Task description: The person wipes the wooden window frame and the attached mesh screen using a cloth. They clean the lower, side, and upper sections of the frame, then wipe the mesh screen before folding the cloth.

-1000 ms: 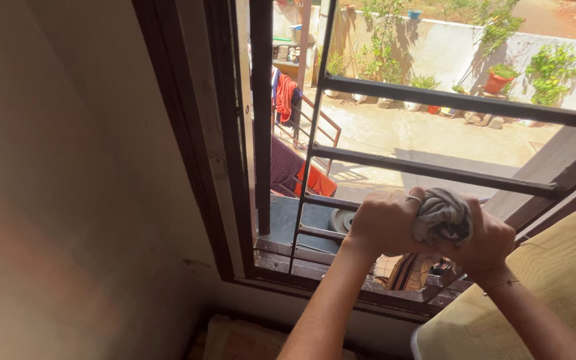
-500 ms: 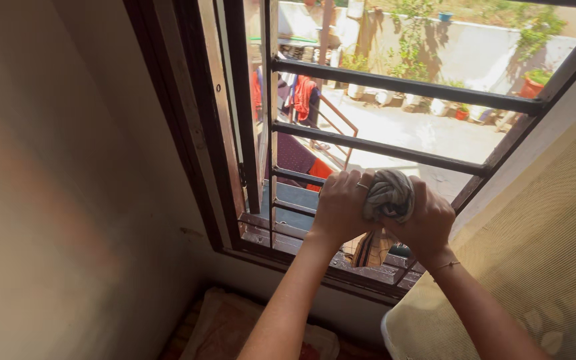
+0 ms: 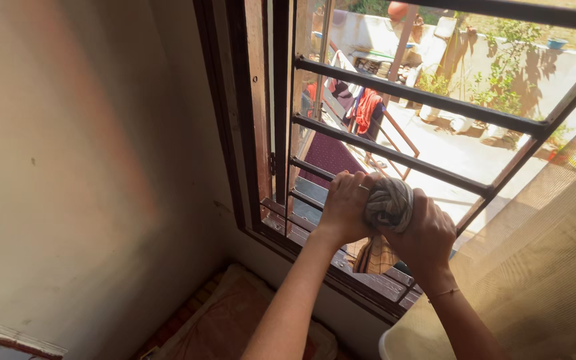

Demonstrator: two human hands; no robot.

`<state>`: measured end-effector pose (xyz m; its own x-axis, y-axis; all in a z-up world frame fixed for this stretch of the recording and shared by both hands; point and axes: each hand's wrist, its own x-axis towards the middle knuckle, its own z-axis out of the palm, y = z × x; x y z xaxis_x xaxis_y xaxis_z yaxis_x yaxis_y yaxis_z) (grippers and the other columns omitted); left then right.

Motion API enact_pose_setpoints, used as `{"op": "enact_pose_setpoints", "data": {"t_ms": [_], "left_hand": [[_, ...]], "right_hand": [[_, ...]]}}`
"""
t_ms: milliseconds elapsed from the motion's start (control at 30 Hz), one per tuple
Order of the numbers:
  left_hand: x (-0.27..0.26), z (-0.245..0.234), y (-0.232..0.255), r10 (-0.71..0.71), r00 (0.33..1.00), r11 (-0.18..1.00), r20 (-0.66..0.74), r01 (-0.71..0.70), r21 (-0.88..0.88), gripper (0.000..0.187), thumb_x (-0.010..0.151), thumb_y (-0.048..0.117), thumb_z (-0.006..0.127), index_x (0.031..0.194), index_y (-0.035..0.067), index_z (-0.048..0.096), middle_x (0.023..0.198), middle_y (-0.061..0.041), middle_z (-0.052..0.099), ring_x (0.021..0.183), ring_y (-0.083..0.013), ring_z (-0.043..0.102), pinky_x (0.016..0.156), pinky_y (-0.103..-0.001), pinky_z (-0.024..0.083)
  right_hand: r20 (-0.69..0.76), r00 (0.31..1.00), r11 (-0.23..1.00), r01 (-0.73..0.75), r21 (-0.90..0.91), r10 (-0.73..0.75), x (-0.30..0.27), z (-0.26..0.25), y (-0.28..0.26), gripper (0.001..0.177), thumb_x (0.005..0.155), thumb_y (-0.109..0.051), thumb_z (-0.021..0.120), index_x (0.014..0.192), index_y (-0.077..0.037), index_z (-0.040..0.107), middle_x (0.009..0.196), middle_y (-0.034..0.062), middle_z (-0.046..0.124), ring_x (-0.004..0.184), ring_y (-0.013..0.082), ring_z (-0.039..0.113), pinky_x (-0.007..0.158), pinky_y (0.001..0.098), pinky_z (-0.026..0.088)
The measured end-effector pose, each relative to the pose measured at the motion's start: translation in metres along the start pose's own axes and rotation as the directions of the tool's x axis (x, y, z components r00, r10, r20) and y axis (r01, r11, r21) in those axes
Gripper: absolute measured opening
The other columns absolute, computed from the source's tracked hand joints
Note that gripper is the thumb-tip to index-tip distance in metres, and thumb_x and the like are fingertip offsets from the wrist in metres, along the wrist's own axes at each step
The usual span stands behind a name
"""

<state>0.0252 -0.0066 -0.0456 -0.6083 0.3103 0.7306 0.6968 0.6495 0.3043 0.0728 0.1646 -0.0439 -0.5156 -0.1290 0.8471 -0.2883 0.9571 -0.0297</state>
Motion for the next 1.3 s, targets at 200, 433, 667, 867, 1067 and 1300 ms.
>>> {"op": "enact_pose_setpoints", "data": {"t_ms": [200, 433, 667, 867, 1067, 1300], "left_hand": [[-0.007, 0.008, 0.001, -0.002, 0.998, 0.998, -0.058, 0.006, 0.055, 0.105, 0.058, 0.046, 0.091, 0.142, 0.016, 0.037, 0.119, -0.011, 0.053, 0.124, -0.0318, 0.052, 0.124, -0.052, 0.028], [-0.015, 0.010, -0.013, 0.125, 0.990, 0.992, -0.070, -0.126, -0.005, 0.105, 0.063, 0.046, 0.088, 0.145, 0.011, 0.031, 0.131, -0.015, 0.048, 0.135, -0.0347, 0.043, 0.124, -0.057, 0.020], [-0.031, -0.029, -0.076, 0.314, 0.946, 0.943, -0.085, -0.321, -0.091, 0.065, 0.086, 0.030, 0.068, 0.142, 0.013, 0.041, 0.144, -0.014, 0.043, 0.146, -0.0321, 0.039, 0.128, -0.049, 0.028], [-0.018, -0.083, -0.144, -0.391, 0.911, 0.876, -0.128, 0.326, -0.356, 0.073, 0.100, 0.062, 0.032, 0.139, 0.002, 0.046, 0.129, -0.020, 0.052, 0.123, -0.0305, 0.053, 0.108, -0.044, 0.041], [-0.009, -0.065, -0.163, -0.425, 0.897, 0.828, 0.119, 0.438, -0.349, 0.100, 0.093, 0.079, 0.026, 0.148, -0.003, 0.041, 0.134, -0.029, 0.058, 0.129, -0.0395, 0.056, 0.108, -0.047, 0.043], [-0.002, -0.037, -0.165, -0.385, 0.921, 0.897, 0.053, 0.387, -0.212, 0.100, 0.090, 0.073, 0.054, 0.142, -0.010, 0.035, 0.133, -0.035, 0.052, 0.127, -0.0458, 0.053, 0.106, -0.049, 0.043]], "right_hand": [[-0.005, 1.000, 1.000, 0.020, 0.019, -0.019, 0.000, -0.003, -0.002, 0.081, 0.074, -0.065, 0.079, 0.119, -0.002, 0.055, 0.086, 0.0120, 0.067, 0.071, 0.0285, 0.068, 0.067, 0.0425, 0.055], [0.048, 0.999, 1.000, 0.008, 0.001, -0.008, -0.014, 0.009, 0.002, 0.095, 0.071, -0.071, 0.074, 0.129, 0.001, 0.055, 0.103, 0.0140, 0.065, 0.092, 0.0276, 0.063, 0.088, 0.0454, 0.047], [-0.175, 0.969, 0.966, 0.136, -0.221, -0.176, -0.087, 0.047, -0.017, 0.065, 0.094, -0.045, 0.064, 0.142, -0.003, 0.054, 0.142, 0.0159, 0.050, 0.131, 0.0343, 0.045, 0.111, 0.0512, 0.033], [-0.056, 0.997, 0.968, 0.060, 0.246, -0.047, -0.061, 0.097, -0.100, 0.089, 0.078, -0.035, 0.082, 0.143, 0.003, 0.035, 0.142, 0.0315, 0.046, 0.129, 0.0464, 0.048, 0.104, 0.0554, 0.044], [0.161, 0.956, 0.826, -0.293, 0.482, 0.245, 0.038, 0.170, -0.157, 0.093, 0.068, -0.026, 0.087, 0.137, 0.012, 0.036, 0.123, 0.0361, 0.056, 0.117, 0.0504, 0.056, 0.096, 0.0567, 0.049], [0.089, 0.962, 0.908, -0.271, 0.320, 0.256, 0.027, 0.204, -0.164, 0.045, 0.086, -0.014, 0.069, 0.126, 0.005, 0.059, 0.123, 0.0214, 0.063, 0.104, 0.0413, 0.064, 0.082, 0.0503, 0.054]]}}
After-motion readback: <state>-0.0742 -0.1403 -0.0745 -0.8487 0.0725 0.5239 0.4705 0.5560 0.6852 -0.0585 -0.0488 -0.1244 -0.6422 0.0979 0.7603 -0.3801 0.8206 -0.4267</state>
